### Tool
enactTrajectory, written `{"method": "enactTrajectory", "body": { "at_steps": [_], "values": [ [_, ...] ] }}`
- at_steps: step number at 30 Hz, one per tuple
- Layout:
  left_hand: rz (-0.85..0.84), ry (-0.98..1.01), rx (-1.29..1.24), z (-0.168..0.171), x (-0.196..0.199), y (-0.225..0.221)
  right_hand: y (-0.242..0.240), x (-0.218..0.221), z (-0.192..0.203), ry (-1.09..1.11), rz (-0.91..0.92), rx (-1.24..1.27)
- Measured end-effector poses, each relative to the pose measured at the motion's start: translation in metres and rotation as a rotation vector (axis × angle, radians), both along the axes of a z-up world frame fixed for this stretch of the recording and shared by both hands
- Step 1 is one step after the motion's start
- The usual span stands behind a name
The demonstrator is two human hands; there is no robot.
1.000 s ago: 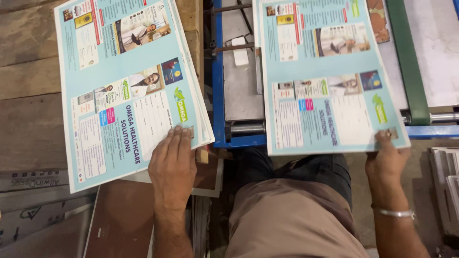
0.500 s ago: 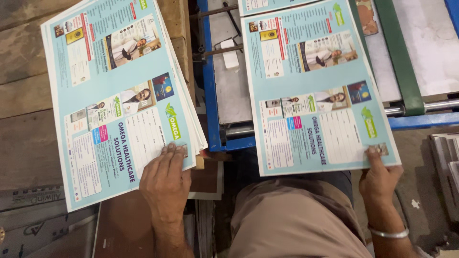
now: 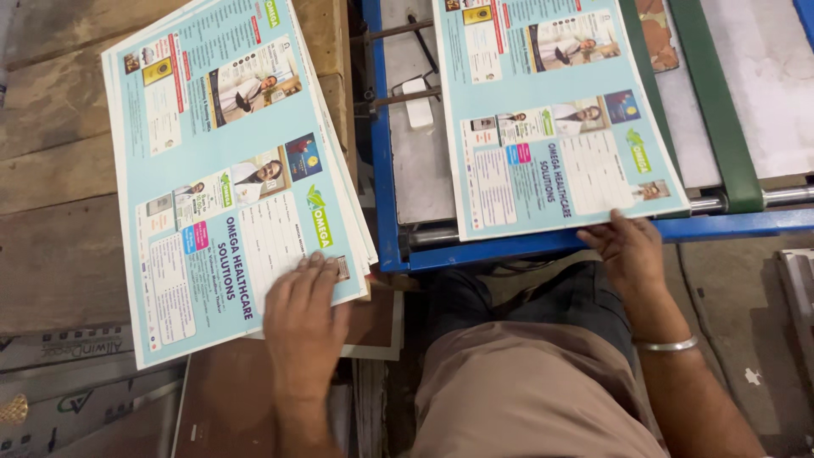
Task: The person picks up printed paper sheets from a stack on the left and places them onto a conveyor belt on the right one at a time.
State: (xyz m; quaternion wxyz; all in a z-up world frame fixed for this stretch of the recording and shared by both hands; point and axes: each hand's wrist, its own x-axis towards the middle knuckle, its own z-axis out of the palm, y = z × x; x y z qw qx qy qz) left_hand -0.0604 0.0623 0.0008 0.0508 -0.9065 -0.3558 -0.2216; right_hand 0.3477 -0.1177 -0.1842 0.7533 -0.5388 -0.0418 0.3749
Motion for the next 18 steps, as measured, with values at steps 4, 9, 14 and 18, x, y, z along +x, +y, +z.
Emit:
{"method": "enactTrajectory", "body": {
  "at_steps": [4, 9, 14, 18],
  "values": [
    [0.04, -0.178, -0.125, 0.019, -0.031, 0.017, -0.006, -0.02, 0.011, 0.007, 0.184, -0.02],
    [0.115, -0.411, -0.116, 0.009, -0.006, 0.004, 0.005, -0.055, 0.041, 0.043, 0.386, 0.068],
    [-0.132, -0.042, -0.187, -0.014, 0.096, -0.053, 0.022, -0.112, 0.063, 0.117, 0.733, 0.286],
    [-0.312, 0.011, -0.257, -0.009, 0.116, -0.076, 0.034, -0.13, 0.064, 0.23, 0.524, 0.211]
  ]
}}
